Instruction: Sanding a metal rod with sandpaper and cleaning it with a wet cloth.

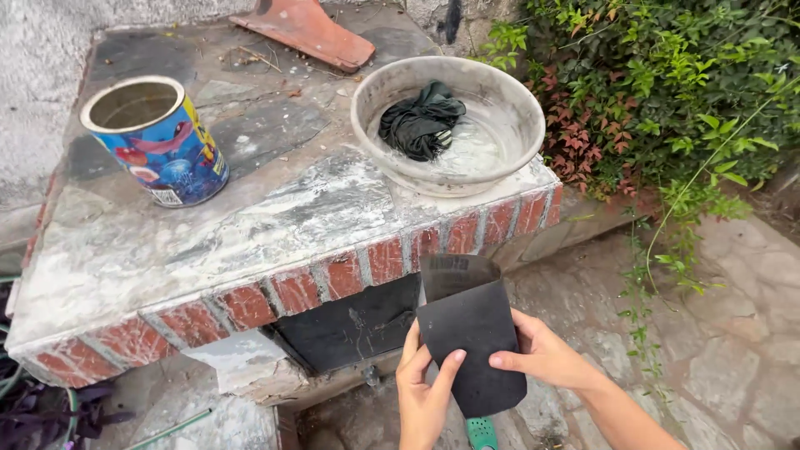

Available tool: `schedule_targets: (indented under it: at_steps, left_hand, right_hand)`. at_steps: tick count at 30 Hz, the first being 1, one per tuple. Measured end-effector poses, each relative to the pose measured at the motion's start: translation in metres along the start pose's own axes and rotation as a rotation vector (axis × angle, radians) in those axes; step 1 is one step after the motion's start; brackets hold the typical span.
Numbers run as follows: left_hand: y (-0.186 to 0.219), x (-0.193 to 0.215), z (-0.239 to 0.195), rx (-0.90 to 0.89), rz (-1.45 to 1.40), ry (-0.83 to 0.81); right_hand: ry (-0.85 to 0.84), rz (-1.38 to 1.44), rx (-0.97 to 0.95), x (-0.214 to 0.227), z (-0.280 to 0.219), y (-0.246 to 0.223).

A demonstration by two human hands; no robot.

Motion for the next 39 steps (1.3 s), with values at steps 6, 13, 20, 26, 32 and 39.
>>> schedule_targets:
  at_steps: [6, 13, 20, 26, 32, 39]
  left_hand:
    - [-0.004, 0.004, -0.011, -0.075, 0.112, 0.251]
    - [-0.027, -0.048, -0.003, -0.014, 0.05, -0.044]
    - [-0.042, -0.179, -0.001, 0.324, -0.147, -0.27]
    - [-0.075, -0.304, -0.018, 0.197, 0.104, -0.406]
    - [-0.116, -0.409, -0.03, 0.26, 0.089, -0.516]
    - [-0.159, -0.508, -0.046, 0.129, 0.152, -0.586]
  right_hand:
    - [-0.097, -0.111, -0.103, -0.001, 0.001, 0.006]
    - [0.294, -0.005, -0.006, 0.038, -0.027, -0.008]
    - [0.686, 0.0, 0.06, 0.132, -0.124, -0.034]
    - [0.884, -0.073, 0.093, 0.225, -0.217, -0.053]
    - [0.917, 0.052, 0.143, 0.311, -0.298, -0.071]
    - [1.035, -0.134, 0.257, 0.375, -0.365, -0.095]
Point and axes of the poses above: each hand's wrist, its own z-axis towards the middle knuckle, its own x-axis out of the back of the hand, y = z × x, the point moved 3 cm from there along z, towards the middle knuckle, and after that the axes turned 14 degrees about x, right-handed, at the moved point
